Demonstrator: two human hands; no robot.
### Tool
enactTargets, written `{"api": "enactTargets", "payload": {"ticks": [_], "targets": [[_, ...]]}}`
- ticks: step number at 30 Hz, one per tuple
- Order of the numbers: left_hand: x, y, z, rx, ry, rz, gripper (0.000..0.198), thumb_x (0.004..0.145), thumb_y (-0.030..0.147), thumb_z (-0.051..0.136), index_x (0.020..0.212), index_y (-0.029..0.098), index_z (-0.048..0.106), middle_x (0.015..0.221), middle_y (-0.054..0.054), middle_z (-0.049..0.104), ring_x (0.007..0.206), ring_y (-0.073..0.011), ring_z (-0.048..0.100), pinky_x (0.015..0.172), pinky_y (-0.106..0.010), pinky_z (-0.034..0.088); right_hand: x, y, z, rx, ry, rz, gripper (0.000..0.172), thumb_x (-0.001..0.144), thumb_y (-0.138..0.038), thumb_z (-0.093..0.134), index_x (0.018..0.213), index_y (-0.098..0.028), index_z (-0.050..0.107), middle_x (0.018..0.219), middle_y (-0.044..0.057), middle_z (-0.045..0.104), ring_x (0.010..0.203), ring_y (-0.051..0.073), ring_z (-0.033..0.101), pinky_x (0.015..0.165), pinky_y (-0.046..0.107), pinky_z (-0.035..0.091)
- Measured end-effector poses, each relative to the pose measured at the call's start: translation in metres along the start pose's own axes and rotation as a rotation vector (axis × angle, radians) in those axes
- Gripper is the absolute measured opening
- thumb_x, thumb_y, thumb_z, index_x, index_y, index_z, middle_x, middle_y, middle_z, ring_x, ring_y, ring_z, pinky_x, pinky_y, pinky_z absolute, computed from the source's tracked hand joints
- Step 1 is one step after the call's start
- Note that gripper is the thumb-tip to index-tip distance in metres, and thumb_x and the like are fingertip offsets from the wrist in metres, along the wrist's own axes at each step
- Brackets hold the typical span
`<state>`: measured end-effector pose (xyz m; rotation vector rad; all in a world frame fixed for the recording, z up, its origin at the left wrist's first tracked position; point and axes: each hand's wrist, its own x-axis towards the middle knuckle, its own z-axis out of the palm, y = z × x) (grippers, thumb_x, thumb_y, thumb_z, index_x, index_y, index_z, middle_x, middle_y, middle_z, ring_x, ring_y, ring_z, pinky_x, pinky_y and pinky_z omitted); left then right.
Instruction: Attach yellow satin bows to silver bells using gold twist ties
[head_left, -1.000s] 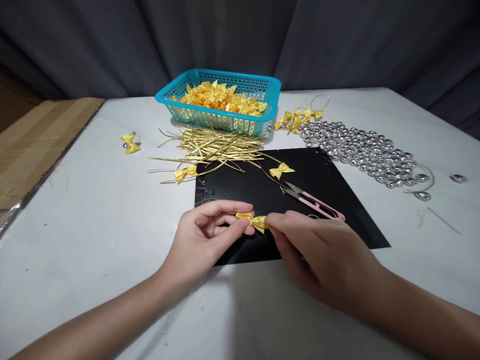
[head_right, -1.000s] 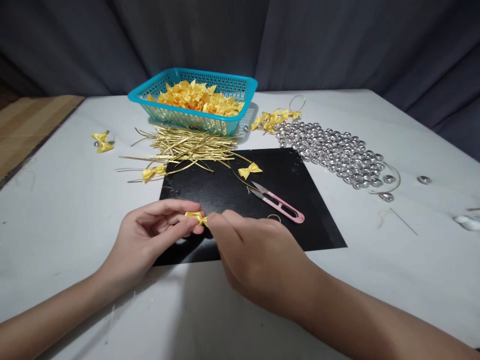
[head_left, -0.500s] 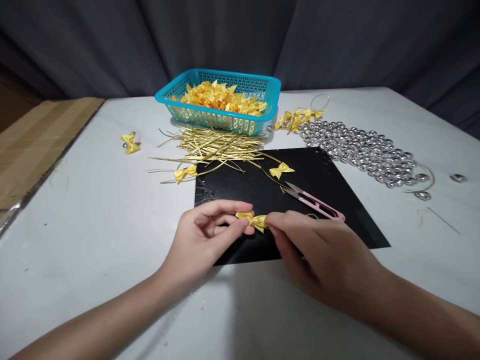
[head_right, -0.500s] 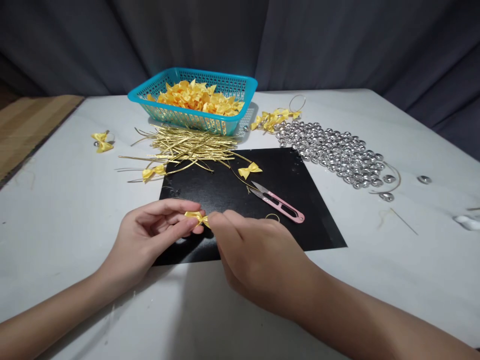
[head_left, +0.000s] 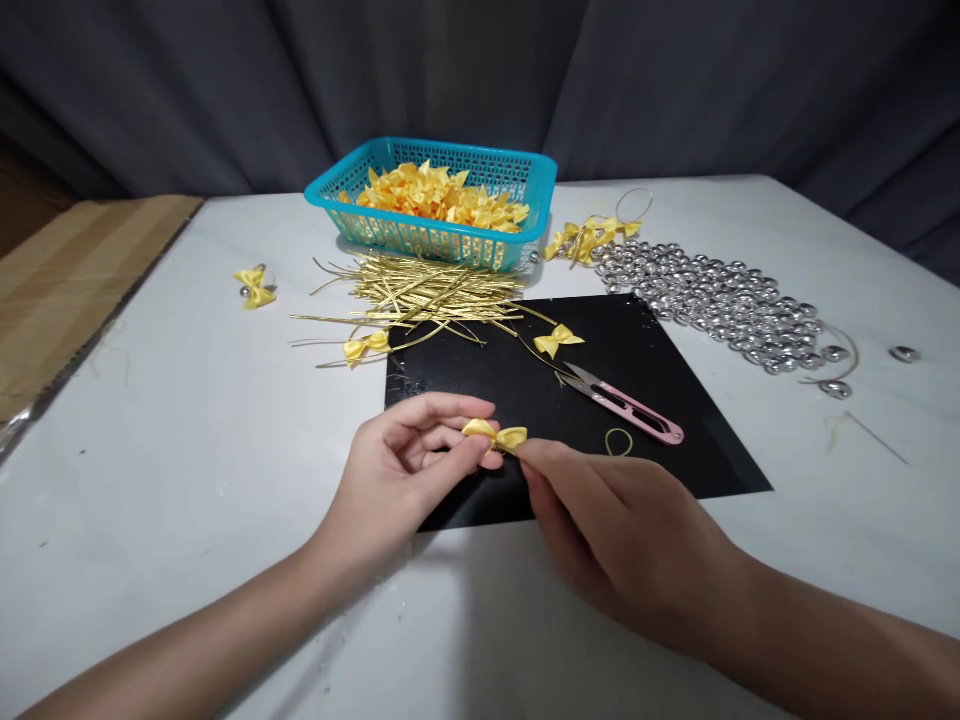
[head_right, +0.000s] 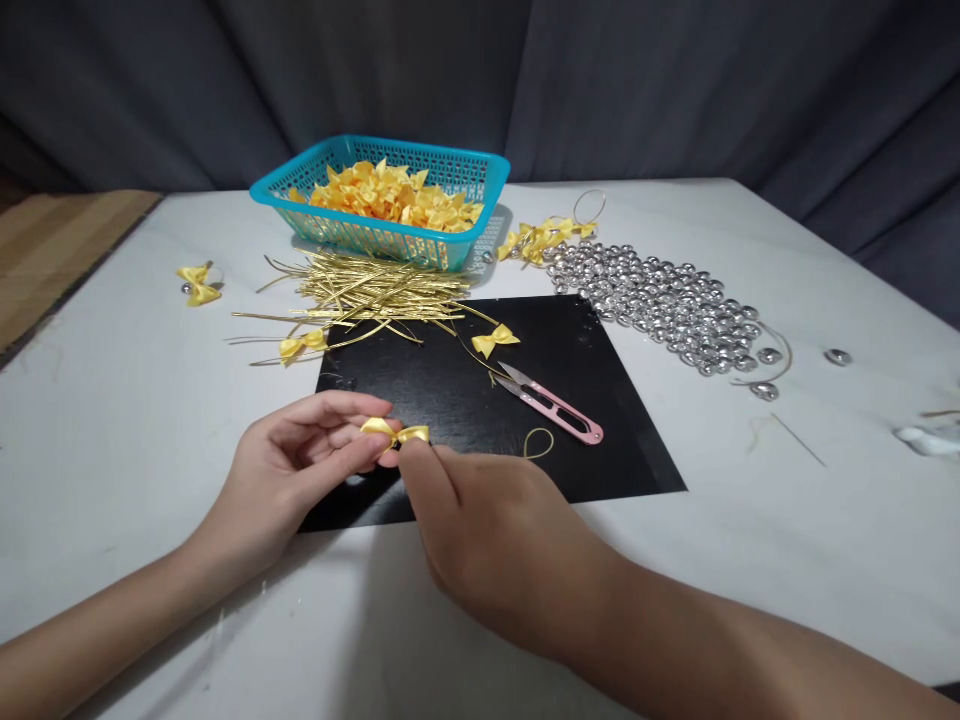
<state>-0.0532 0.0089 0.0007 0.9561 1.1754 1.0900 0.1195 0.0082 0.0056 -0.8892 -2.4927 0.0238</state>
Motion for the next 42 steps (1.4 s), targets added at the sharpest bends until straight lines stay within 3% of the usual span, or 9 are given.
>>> {"api": "enactTargets", "payload": {"ticks": [9, 18, 25, 33, 42], "targets": [[0.000, 0.002, 0.002, -0.042, 0.043, -0.011, 0.007, 0.069, 0.016, 0.073, 0.072, 0.016, 0.067, 0.071, -0.002, 0.074, 0.063, -0.0114, 0.069, 0.059, -0.014, 0.053, 0.000, -0.011, 0.012, 0.029, -0.002, 0.087, 0.016, 0.085, -0.003, 0.033, 0.088, -0.013, 0.045, 0.059, 0.000, 0.058, 0.046, 0.012, 0.055, 0.043, 0.022, 0.037], [-0.002, -0.002, 0.008, -0.176, 0.156, 0.003, 0.006, 0.066, 0.015, 0.074, 0.068, 0.016, 0.068, 0.074, 0.000, 0.072, 0.062, -0.0103, 0.068, 0.066, -0.018, 0.055, 0.000, -0.007, 0.021, -0.172, 0.175, 0.093, 0.015, 0.085, -0.005, 0.041, 0.099, -0.008, 0.047, 0.076, 0.006, 0.068, 0.055, 0.013, 0.060, 0.051, 0.023, 0.042], [-0.003, -0.005, 0.008, -0.127, 0.114, 0.016, 0.003, 0.070, 0.018, 0.072, 0.071, 0.018, 0.068, 0.068, 0.001, 0.073, 0.066, -0.0114, 0.069, 0.066, -0.018, 0.054, 0.004, -0.005, 0.020, -0.131, 0.161, 0.154, 0.012, 0.086, -0.006, 0.038, 0.088, -0.011, 0.049, 0.079, 0.007, 0.069, 0.048, 0.012, 0.059, 0.045, 0.023, 0.038], [-0.003, -0.005, 0.010, -0.141, 0.139, -0.020, 0.008, 0.068, 0.021, 0.074, 0.074, 0.019, 0.068, 0.066, 0.003, 0.073, 0.064, -0.0086, 0.067, 0.064, -0.013, 0.051, 0.004, -0.005, 0.019, -0.102, 0.141, 0.165, 0.017, 0.089, -0.009, 0.035, 0.091, -0.011, 0.051, 0.077, 0.006, 0.069, 0.050, 0.011, 0.060, 0.047, 0.021, 0.039], [-0.003, -0.005, 0.007, -0.122, 0.095, -0.013, 0.007, 0.069, 0.023, 0.073, 0.072, 0.018, 0.070, 0.065, 0.001, 0.072, 0.066, -0.0108, 0.067, 0.066, -0.016, 0.052, 0.000, -0.006, 0.024, -0.104, 0.223, 0.142, 0.014, 0.085, -0.006, 0.041, 0.096, -0.012, 0.046, 0.077, 0.004, 0.068, 0.055, 0.011, 0.061, 0.051, 0.021, 0.043]]}}
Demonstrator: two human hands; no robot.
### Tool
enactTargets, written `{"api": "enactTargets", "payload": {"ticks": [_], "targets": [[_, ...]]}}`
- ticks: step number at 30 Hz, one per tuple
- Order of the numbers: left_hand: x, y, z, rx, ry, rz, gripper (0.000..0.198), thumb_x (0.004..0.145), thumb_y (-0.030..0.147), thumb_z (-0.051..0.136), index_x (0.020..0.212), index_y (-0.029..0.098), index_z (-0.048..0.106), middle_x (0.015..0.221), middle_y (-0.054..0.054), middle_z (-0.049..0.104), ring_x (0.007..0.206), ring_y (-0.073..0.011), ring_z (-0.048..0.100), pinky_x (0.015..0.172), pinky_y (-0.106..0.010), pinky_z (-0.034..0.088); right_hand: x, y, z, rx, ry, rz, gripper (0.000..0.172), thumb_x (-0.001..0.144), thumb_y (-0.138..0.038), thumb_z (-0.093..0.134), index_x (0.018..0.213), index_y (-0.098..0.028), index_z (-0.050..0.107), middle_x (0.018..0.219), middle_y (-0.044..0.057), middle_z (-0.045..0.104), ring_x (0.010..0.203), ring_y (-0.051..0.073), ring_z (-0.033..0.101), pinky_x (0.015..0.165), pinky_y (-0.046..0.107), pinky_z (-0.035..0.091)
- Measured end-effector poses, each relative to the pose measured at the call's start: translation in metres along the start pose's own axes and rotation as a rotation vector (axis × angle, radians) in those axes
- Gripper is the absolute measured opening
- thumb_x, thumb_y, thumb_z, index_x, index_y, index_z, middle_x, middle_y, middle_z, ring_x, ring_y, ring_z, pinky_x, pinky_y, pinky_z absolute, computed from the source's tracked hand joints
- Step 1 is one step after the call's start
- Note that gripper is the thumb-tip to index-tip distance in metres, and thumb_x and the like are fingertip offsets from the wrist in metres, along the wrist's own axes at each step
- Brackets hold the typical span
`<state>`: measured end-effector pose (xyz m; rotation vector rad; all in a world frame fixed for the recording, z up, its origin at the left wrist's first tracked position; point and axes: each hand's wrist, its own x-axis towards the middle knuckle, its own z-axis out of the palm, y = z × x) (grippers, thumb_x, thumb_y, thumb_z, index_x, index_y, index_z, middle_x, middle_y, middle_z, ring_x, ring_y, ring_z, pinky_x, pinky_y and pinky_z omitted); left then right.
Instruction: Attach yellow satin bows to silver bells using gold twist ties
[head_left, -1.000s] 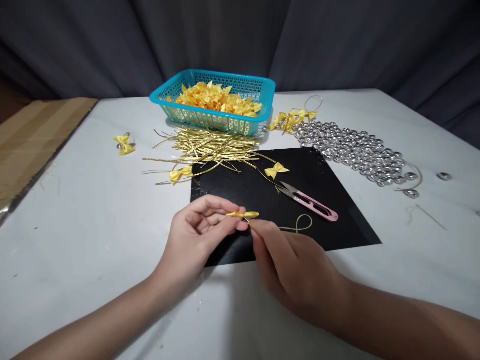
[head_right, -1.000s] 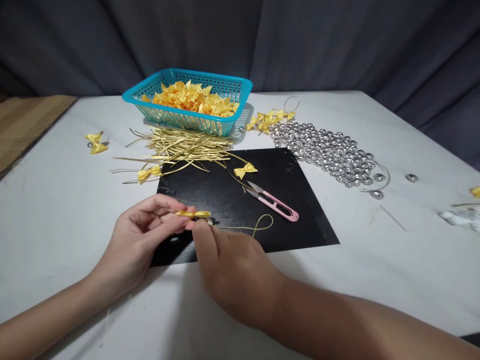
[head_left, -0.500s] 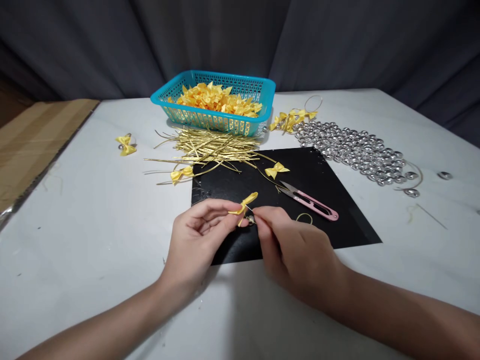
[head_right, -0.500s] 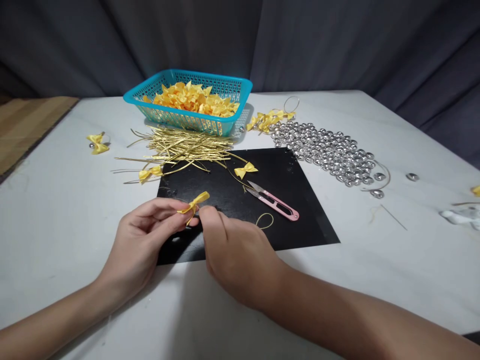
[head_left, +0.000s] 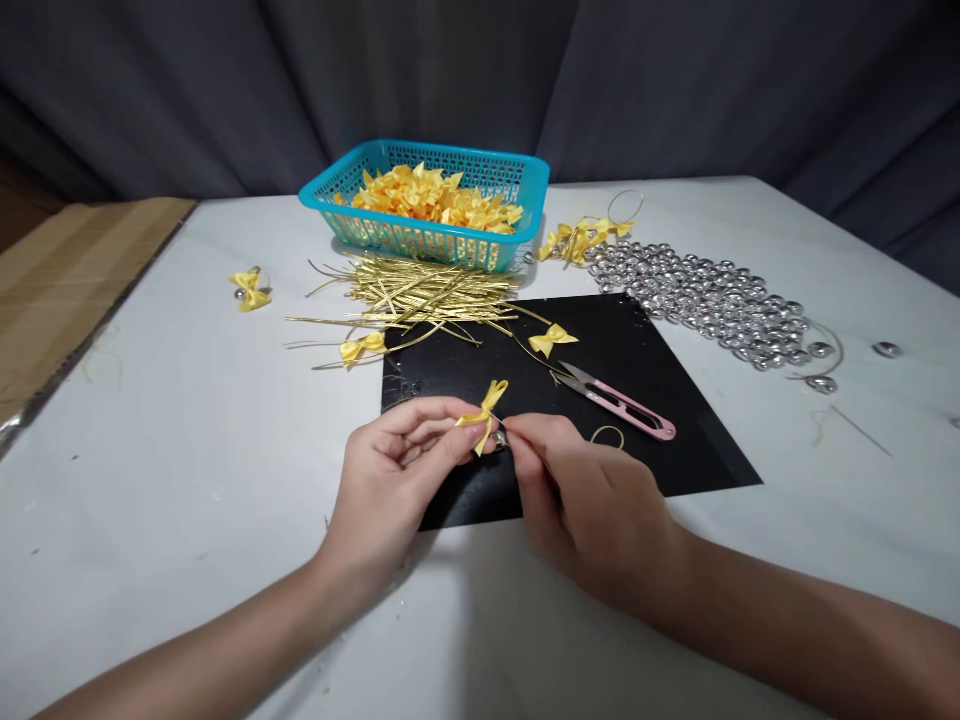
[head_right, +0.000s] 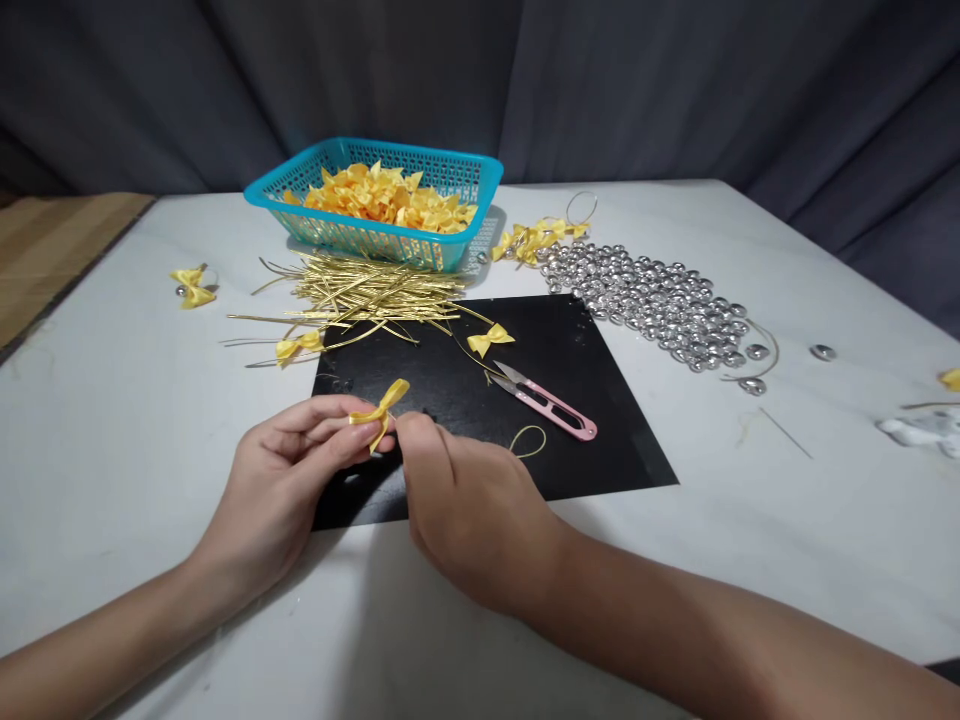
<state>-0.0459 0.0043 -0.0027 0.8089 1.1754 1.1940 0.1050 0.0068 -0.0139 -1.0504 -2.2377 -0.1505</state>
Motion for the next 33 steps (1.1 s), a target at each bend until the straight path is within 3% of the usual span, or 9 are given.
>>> {"api": "enactTargets", "payload": {"ticks": [14, 18, 23, 29, 33], "targets": [[-0.003, 0.000, 0.001, 0.020, -0.052, 0.052, 0.003, 0.070, 0.017, 0.072, 0.070, 0.020, 0.072, 0.065, 0.001, 0.073, 0.061, -0.0091, 0.067, 0.060, -0.013, 0.052, 0.003, -0.001, 0.004, 0.006, 0.088, 0.010, 0.011, 0.088, -0.009, 0.040, 0.096, -0.012, 0.048, 0.073, 0.004, 0.067, 0.052, 0.010, 0.060, 0.048, 0.020, 0.041], [0.000, -0.001, 0.002, 0.006, -0.025, 0.080, 0.004, 0.069, 0.016, 0.073, 0.068, 0.020, 0.072, 0.068, 0.003, 0.072, 0.064, -0.0062, 0.065, 0.061, -0.009, 0.050, 0.012, 0.001, -0.001, 0.065, 0.007, 0.053, 0.010, 0.088, -0.011, 0.041, 0.085, -0.015, 0.049, 0.063, -0.001, 0.063, 0.044, 0.007, 0.054, 0.042, 0.019, 0.036], [0.005, -0.001, 0.000, -0.076, 0.008, -0.019, 0.005, 0.073, 0.021, 0.070, 0.077, 0.018, 0.070, 0.071, 0.002, 0.071, 0.065, -0.0057, 0.062, 0.063, -0.011, 0.050, 0.014, 0.006, -0.009, 0.206, -0.181, 0.060, 0.010, 0.085, -0.013, 0.043, 0.084, -0.016, 0.052, 0.067, -0.001, 0.062, 0.054, 0.010, 0.058, 0.045, 0.019, 0.038], [0.005, -0.001, -0.002, -0.092, -0.031, -0.043, 0.003, 0.076, 0.021, 0.068, 0.078, 0.018, 0.068, 0.070, 0.003, 0.069, 0.065, -0.0052, 0.060, 0.063, -0.011, 0.048, 0.011, 0.007, -0.013, 0.261, -0.135, 0.014, 0.007, 0.085, -0.018, 0.047, 0.085, -0.014, 0.052, 0.064, -0.002, 0.057, 0.040, 0.007, 0.040, 0.041, 0.020, 0.035], [0.005, -0.002, -0.003, -0.037, -0.111, -0.010, 0.005, 0.078, 0.024, 0.066, 0.078, 0.019, 0.067, 0.071, 0.003, 0.066, 0.066, -0.0052, 0.059, 0.064, -0.011, 0.047, 0.012, 0.007, -0.011, 0.290, -0.153, 0.010, 0.007, 0.085, -0.017, 0.046, 0.084, -0.014, 0.052, 0.069, 0.000, 0.061, 0.045, 0.007, 0.046, 0.043, 0.020, 0.037]]}}
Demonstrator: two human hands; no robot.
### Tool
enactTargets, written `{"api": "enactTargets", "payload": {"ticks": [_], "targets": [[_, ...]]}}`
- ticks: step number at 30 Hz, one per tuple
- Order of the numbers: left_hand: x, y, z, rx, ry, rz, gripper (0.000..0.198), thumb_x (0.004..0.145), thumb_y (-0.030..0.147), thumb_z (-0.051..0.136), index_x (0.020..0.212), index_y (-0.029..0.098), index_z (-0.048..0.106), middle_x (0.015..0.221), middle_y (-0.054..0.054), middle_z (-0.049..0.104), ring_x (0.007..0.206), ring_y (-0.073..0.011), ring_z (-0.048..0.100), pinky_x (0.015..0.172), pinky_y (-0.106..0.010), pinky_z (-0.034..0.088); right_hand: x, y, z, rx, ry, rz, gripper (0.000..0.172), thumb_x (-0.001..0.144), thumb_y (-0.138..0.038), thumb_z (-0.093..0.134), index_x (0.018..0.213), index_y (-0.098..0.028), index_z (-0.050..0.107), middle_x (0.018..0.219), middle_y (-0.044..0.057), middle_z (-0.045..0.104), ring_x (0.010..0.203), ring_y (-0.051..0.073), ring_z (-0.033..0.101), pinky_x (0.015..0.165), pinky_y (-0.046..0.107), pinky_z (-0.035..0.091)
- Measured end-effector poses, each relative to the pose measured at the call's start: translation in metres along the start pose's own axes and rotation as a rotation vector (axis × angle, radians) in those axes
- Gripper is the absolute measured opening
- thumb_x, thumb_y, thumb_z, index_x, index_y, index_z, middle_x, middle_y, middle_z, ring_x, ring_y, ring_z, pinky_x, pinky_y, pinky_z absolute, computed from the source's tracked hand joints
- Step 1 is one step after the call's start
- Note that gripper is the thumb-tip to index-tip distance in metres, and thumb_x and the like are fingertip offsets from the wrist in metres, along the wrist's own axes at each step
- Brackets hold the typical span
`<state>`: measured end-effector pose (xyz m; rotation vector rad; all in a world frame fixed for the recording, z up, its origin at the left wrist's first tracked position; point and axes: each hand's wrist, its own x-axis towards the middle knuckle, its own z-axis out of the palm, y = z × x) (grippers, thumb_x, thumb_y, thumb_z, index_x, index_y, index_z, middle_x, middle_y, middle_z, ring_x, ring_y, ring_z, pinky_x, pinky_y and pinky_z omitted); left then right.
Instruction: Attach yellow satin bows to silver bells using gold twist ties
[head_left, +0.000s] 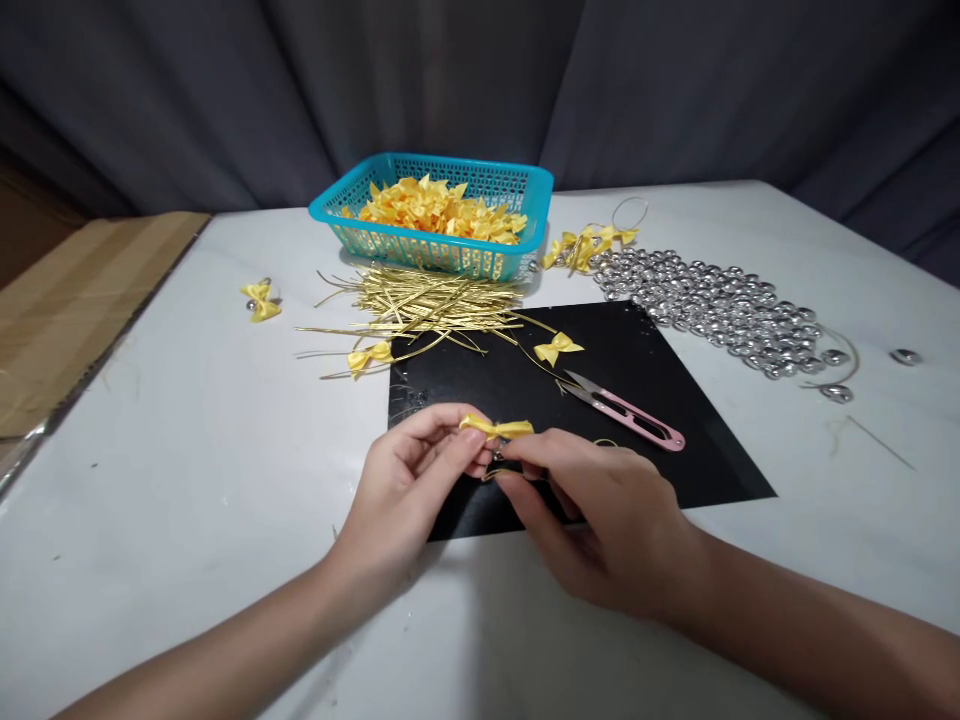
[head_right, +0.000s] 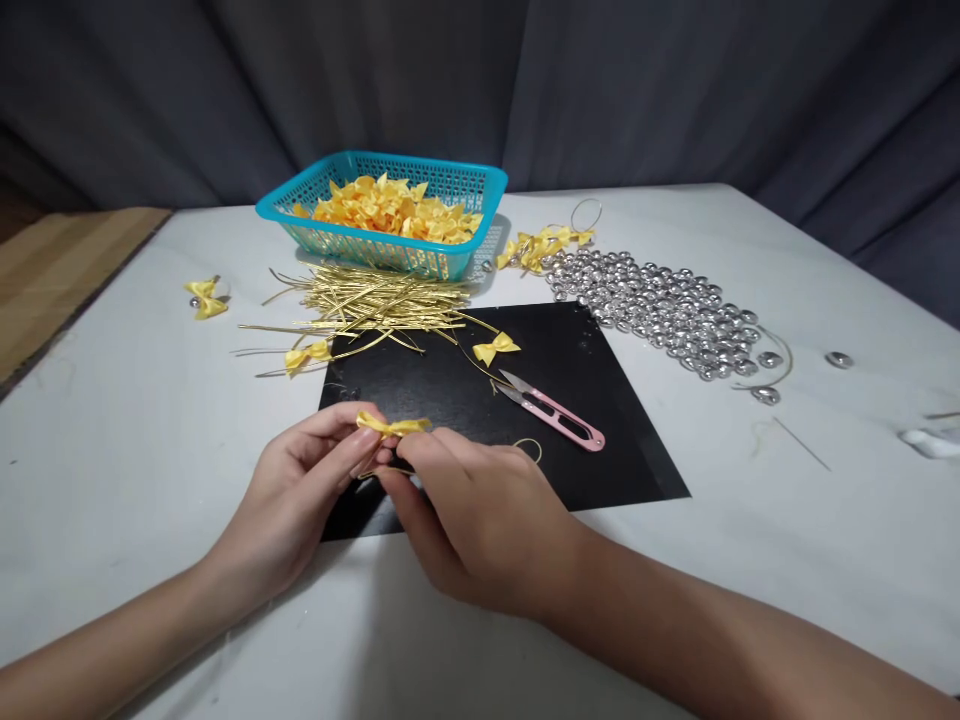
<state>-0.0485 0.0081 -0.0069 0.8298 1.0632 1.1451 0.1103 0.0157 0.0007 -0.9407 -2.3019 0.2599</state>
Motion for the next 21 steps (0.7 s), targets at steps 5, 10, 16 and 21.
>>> {"api": "enactTargets", "payload": {"ticks": [5, 10, 16, 21], "targets": [[-0.0011, 0.0000, 0.0005, 0.051, -0.016, 0.015, 0.006, 0.077, 0.025, 0.067, 0.078, 0.019, 0.066, 0.072, 0.004, 0.065, 0.066, -0.0062, 0.059, 0.064, -0.013, 0.047, -0.0016, -0.0012, 0.0017, 0.004, 0.023, -0.048, 0.015, 0.083, -0.024, 0.052, 0.092, -0.012, 0.051, 0.071, 0.001, 0.062, 0.047, 0.009, 0.049, 0.043, 0.022, 0.038], [-0.0013, 0.0003, 0.0011, 0.099, 0.002, 0.060, 0.004, 0.076, 0.023, 0.067, 0.077, 0.019, 0.067, 0.074, 0.003, 0.066, 0.069, -0.0064, 0.059, 0.064, -0.012, 0.046, -0.0027, -0.0023, 0.0014, 0.001, 0.003, -0.029, 0.007, 0.083, -0.015, 0.047, 0.089, -0.013, 0.049, 0.070, 0.001, 0.060, 0.049, 0.009, 0.050, 0.042, 0.021, 0.035], [0.0001, -0.0011, -0.0006, 0.137, 0.033, 0.062, 0.004, 0.077, 0.024, 0.066, 0.079, 0.022, 0.068, 0.076, 0.004, 0.066, 0.070, -0.0058, 0.058, 0.066, -0.011, 0.045, -0.0061, -0.0017, 0.0021, -0.058, -0.035, -0.024, 0.017, 0.085, -0.009, 0.038, 0.074, -0.017, 0.048, 0.062, 0.001, 0.059, 0.050, 0.012, 0.054, 0.046, 0.024, 0.036], [-0.0011, -0.0014, -0.0010, 0.138, 0.031, 0.073, 0.003, 0.077, 0.023, 0.067, 0.078, 0.022, 0.069, 0.076, 0.005, 0.068, 0.069, -0.0049, 0.059, 0.066, -0.010, 0.046, -0.0060, -0.0004, 0.0012, -0.121, -0.064, 0.054, 0.020, 0.084, -0.007, 0.038, 0.073, -0.016, 0.052, 0.058, 0.000, 0.059, 0.048, 0.013, 0.056, 0.043, 0.025, 0.035]]}}
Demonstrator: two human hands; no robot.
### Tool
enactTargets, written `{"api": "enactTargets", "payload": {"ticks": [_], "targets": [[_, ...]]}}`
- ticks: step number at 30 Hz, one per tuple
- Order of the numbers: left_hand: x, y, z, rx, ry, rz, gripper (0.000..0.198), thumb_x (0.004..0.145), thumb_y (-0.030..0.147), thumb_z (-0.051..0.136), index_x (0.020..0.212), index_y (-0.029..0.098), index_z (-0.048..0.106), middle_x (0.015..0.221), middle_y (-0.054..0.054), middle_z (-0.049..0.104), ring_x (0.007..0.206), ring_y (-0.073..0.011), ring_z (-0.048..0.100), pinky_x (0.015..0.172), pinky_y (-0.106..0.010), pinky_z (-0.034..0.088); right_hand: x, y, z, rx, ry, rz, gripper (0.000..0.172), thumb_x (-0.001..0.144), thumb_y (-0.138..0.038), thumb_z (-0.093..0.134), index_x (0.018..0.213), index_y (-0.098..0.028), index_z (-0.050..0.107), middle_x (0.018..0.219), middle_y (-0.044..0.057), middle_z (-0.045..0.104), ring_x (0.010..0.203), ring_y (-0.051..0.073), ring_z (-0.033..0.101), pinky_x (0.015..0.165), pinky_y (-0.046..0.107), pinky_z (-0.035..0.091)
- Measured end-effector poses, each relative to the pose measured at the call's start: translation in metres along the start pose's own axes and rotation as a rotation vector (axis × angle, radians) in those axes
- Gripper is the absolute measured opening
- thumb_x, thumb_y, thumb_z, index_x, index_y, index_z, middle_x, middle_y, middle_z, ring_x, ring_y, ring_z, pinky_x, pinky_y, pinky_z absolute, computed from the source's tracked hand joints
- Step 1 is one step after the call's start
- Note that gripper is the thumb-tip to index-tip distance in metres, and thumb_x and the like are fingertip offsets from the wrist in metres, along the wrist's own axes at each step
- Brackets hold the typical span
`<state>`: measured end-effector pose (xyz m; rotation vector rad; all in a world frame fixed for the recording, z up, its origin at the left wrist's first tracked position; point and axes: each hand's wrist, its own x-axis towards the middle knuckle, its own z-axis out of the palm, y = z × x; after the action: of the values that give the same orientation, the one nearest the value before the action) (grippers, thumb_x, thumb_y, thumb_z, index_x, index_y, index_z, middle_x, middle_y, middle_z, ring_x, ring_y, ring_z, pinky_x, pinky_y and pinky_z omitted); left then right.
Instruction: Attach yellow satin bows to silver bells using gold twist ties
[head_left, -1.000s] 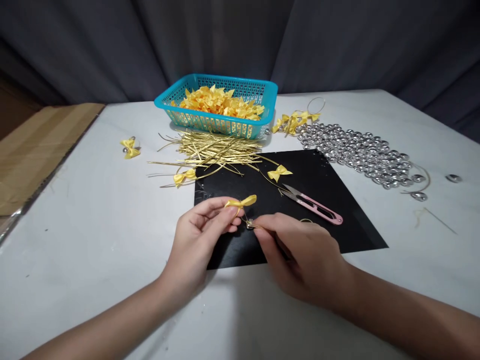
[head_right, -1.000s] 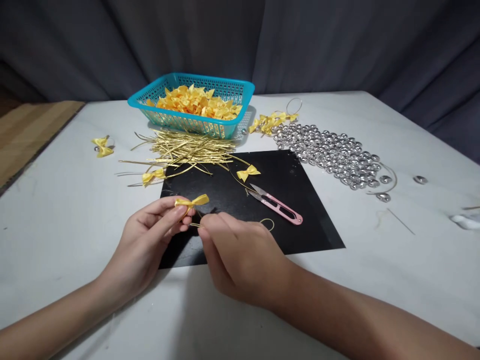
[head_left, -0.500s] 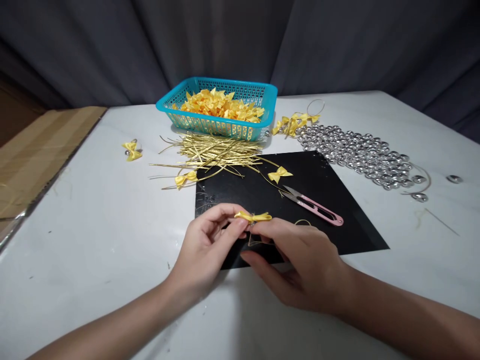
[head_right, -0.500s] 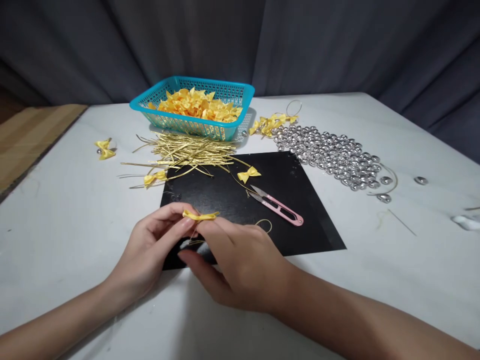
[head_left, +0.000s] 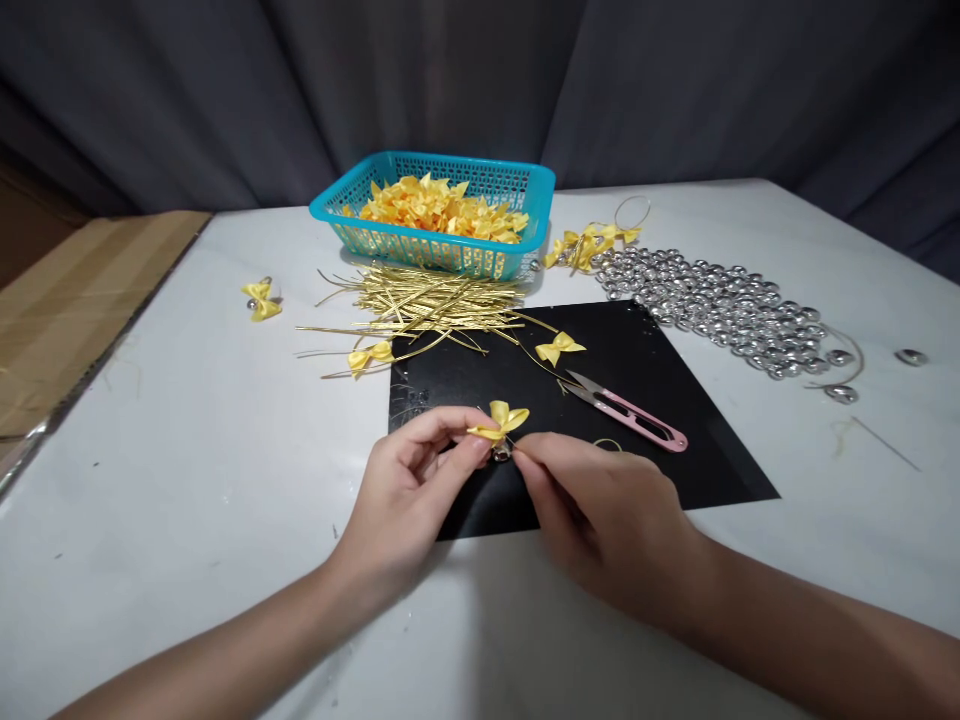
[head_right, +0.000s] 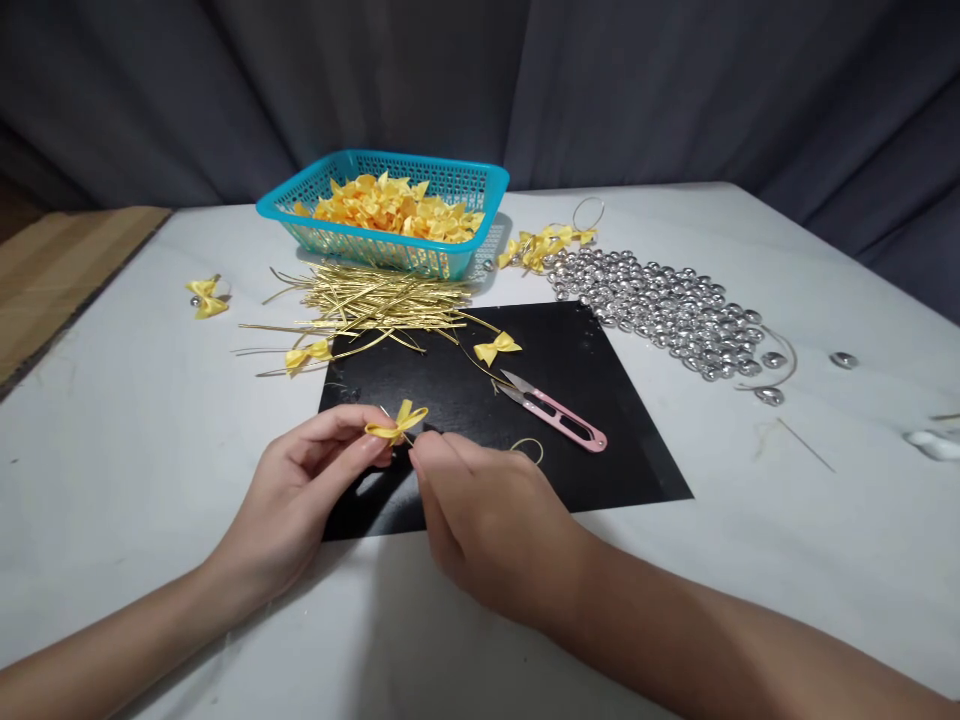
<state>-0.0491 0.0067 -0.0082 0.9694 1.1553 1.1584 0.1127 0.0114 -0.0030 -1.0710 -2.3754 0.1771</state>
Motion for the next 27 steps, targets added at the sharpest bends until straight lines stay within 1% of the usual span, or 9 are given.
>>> {"api": "enactTargets", "payload": {"ticks": [6, 10, 12, 15, 18, 20, 21, 24, 27], "targets": [[-0.003, 0.001, 0.003, 0.024, -0.066, 0.062, 0.008, 0.079, 0.018, 0.063, 0.079, 0.023, 0.069, 0.078, 0.005, 0.071, 0.072, -0.0046, 0.064, 0.068, -0.008, 0.047, 0.001, 0.002, 0.005, 0.000, 0.048, -0.002, 0.020, 0.084, -0.007, 0.039, 0.075, -0.014, 0.055, 0.066, 0.003, 0.065, 0.050, 0.013, 0.059, 0.044, 0.024, 0.037], [-0.003, 0.002, 0.002, 0.020, -0.069, 0.058, 0.006, 0.079, 0.019, 0.064, 0.078, 0.023, 0.069, 0.077, 0.006, 0.070, 0.071, -0.0047, 0.063, 0.067, -0.008, 0.047, 0.003, 0.001, 0.002, 0.029, 0.052, -0.043, 0.020, 0.088, -0.015, 0.042, 0.073, -0.015, 0.056, 0.059, 0.000, 0.062, 0.047, 0.011, 0.055, 0.044, 0.023, 0.035], [-0.004, 0.002, 0.001, 0.026, -0.064, 0.044, 0.005, 0.079, 0.020, 0.064, 0.077, 0.022, 0.069, 0.075, 0.005, 0.068, 0.070, -0.0050, 0.061, 0.065, -0.009, 0.047, 0.007, 0.002, -0.004, 0.144, 0.078, 0.042, 0.017, 0.086, -0.020, 0.049, 0.072, -0.016, 0.057, 0.055, -0.002, 0.058, 0.044, 0.008, 0.050, 0.045, 0.021, 0.034], [-0.004, 0.002, 0.000, 0.038, -0.046, 0.024, 0.004, 0.078, 0.021, 0.065, 0.076, 0.021, 0.068, 0.073, 0.004, 0.066, 0.068, -0.0052, 0.059, 0.064, -0.010, 0.046, 0.016, 0.007, -0.011, 0.390, 0.128, 0.343, 0.012, 0.081, -0.024, 0.055, 0.073, -0.016, 0.059, 0.059, -0.001, 0.057, 0.048, 0.008, 0.047, 0.045, 0.019, 0.036], [-0.004, 0.003, 0.000, 0.030, -0.061, 0.027, 0.003, 0.078, 0.020, 0.065, 0.077, 0.020, 0.068, 0.074, 0.003, 0.066, 0.069, -0.0063, 0.059, 0.065, -0.011, 0.046, 0.023, 0.013, -0.012, 0.695, -0.090, 0.544, 0.017, 0.081, -0.029, 0.055, 0.073, -0.017, 0.064, 0.067, 0.001, 0.062, 0.057, 0.009, 0.054, 0.048, 0.018, 0.040], [-0.003, 0.004, 0.002, 0.027, -0.071, 0.031, 0.003, 0.078, 0.019, 0.064, 0.076, 0.019, 0.067, 0.074, 0.002, 0.066, 0.069, -0.0073, 0.060, 0.065, -0.013, 0.047, 0.025, 0.016, -0.011, 0.909, -0.234, 0.597, 0.019, 0.081, -0.031, 0.057, 0.074, -0.016, 0.066, 0.071, 0.002, 0.065, 0.063, 0.009, 0.058, 0.054, 0.018, 0.044], [-0.002, 0.004, 0.002, 0.029, -0.067, 0.027, 0.003, 0.077, 0.019, 0.065, 0.076, 0.019, 0.067, 0.073, 0.002, 0.066, 0.068, -0.0078, 0.060, 0.065, -0.013, 0.047, 0.025, 0.016, -0.010, 0.985, -0.250, 0.620, 0.018, 0.080, -0.031, 0.058, 0.074, -0.016, 0.066, 0.073, 0.001, 0.066, 0.066, 0.009, 0.059, 0.057, 0.018, 0.045], [-0.001, 0.006, 0.004, 0.038, -0.045, 0.006, 0.003, 0.077, 0.019, 0.065, 0.076, 0.017, 0.067, 0.073, 0.001, 0.067, 0.068, -0.0091, 0.060, 0.065, -0.015, 0.048, 0.025, 0.014, -0.009, 1.055, -0.174, 0.677, 0.012, 0.078, -0.027, 0.061, 0.075, -0.016, 0.066, 0.076, 0.001, 0.066, 0.071, 0.009, 0.060, 0.064, 0.018, 0.047], [-0.001, 0.007, 0.005, 0.044, -0.035, -0.015, 0.003, 0.076, 0.019, 0.065, 0.076, 0.017, 0.068, 0.070, 0.001, 0.066, 0.067, -0.0093, 0.060, 0.064, -0.016, 0.048, 0.024, 0.009, -0.008, 1.014, -0.095, 0.651, 0.011, 0.080, -0.023, 0.058, 0.075, -0.016, 0.063, 0.076, 0.000, 0.064, 0.071, 0.009, 0.058, 0.065, 0.018, 0.046]]}}
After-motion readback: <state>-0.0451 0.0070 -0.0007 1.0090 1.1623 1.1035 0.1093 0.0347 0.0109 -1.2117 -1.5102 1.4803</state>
